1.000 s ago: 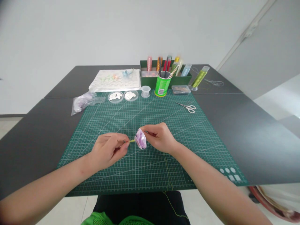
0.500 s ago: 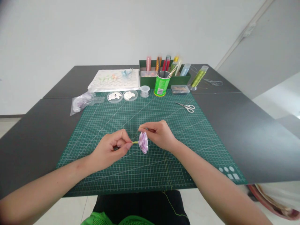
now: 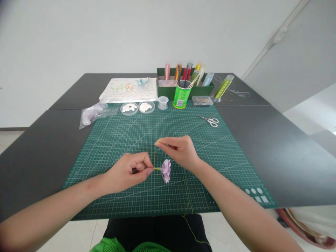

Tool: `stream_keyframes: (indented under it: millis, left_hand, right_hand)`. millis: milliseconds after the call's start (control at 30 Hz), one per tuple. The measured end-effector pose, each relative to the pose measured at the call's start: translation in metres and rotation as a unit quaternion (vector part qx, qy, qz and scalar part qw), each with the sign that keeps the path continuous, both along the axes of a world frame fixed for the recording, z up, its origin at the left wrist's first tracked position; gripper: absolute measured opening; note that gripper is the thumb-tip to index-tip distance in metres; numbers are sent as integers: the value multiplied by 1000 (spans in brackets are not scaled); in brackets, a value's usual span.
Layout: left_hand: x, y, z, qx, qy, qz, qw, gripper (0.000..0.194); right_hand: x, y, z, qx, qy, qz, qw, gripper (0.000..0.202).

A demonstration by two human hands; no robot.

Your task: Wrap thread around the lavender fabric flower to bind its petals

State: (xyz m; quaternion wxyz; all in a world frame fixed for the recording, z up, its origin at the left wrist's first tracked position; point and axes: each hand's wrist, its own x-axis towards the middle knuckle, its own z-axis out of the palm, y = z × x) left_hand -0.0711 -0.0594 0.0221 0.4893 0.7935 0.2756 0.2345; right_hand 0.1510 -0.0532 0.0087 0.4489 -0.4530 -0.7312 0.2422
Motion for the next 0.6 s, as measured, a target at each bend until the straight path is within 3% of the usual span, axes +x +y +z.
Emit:
stream_keyframes:
  millis: [167, 267, 433, 600]
  left_hand:
    - [-2, 0, 0, 36, -32, 50, 998, 12]
    - [-5, 2, 2, 111, -43, 100, 988, 12]
    - [-11, 13, 2, 307, -40, 166, 936, 11]
    - [-13, 19, 0, 368, -13, 216, 904, 11]
  right_hand:
    - [0, 5, -4, -90, -40, 73, 992, 29]
    - [0, 4, -4, -121, -56, 120, 984, 37]
    - [-2, -1, -2, -91, -89, 143, 982, 47]
    - [-5, -7, 6, -58, -105, 219, 968, 39]
